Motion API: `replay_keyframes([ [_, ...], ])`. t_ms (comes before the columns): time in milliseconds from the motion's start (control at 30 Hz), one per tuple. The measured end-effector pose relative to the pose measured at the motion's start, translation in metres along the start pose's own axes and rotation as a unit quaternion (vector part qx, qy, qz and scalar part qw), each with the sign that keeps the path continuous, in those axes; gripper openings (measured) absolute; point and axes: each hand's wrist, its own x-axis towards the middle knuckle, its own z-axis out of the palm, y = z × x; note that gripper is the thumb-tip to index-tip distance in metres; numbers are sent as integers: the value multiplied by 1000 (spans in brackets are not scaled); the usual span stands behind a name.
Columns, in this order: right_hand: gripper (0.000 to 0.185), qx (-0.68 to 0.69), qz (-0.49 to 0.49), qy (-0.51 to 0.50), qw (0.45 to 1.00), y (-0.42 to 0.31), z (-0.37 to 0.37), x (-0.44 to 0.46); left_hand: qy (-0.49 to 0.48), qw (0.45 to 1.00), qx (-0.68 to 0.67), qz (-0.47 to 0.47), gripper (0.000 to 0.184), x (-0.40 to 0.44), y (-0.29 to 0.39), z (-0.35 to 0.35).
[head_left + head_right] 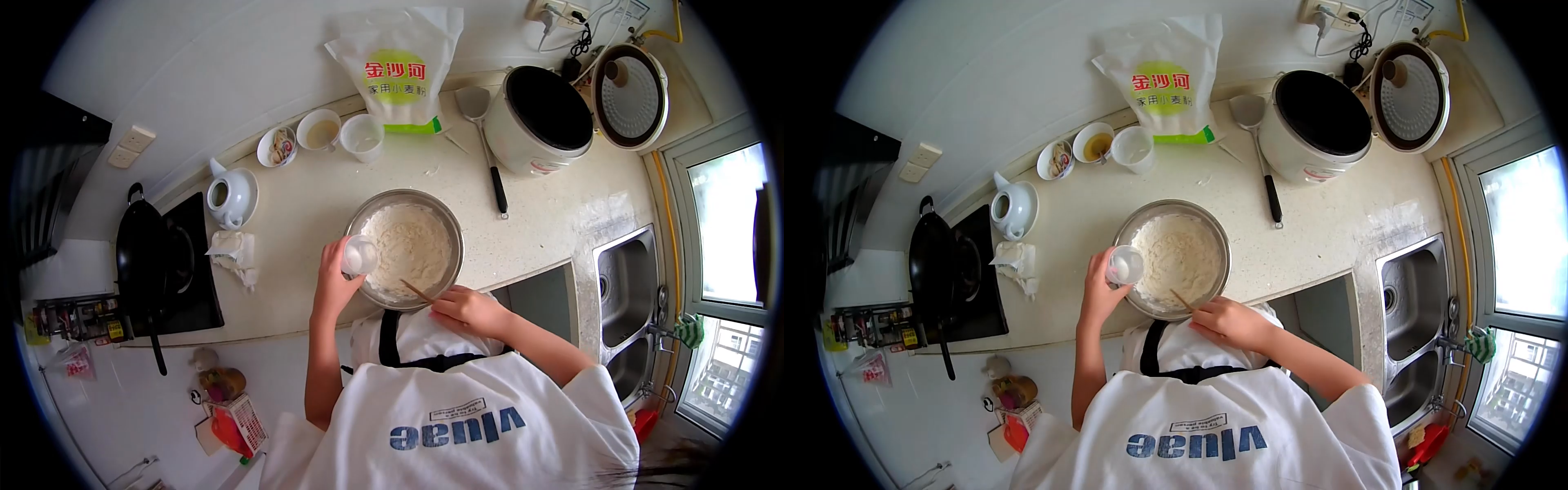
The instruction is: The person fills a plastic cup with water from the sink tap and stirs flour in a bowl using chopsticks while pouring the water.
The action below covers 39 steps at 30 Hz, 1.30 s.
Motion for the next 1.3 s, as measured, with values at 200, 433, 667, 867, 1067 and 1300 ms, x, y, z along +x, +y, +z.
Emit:
replay_keyframes([
  [200,13,35,-7,208,977,44,-4,38,-15,999,-20,-27,76,-1,5,-2],
  [433,13,-17,38,99,994,6,-26,-19,-5,1000,-1,-10,76,-1,3,-1],
  [667,15,59,-5,169,984,29,11,29,5,1000,22,14,77,-2,4,-1],
  [867,14,4,50,151,987,19,-29,-6,2,1000,27,16,77,-2,6,0],
  [1067,17,95,2,96,991,-1,7,10,-17,1000,5,-14,76,-1,13,-4],
  [1300,14,-11,44,207,977,32,-26,10,-21,1000,13,-8,76,0,14,-5],
])
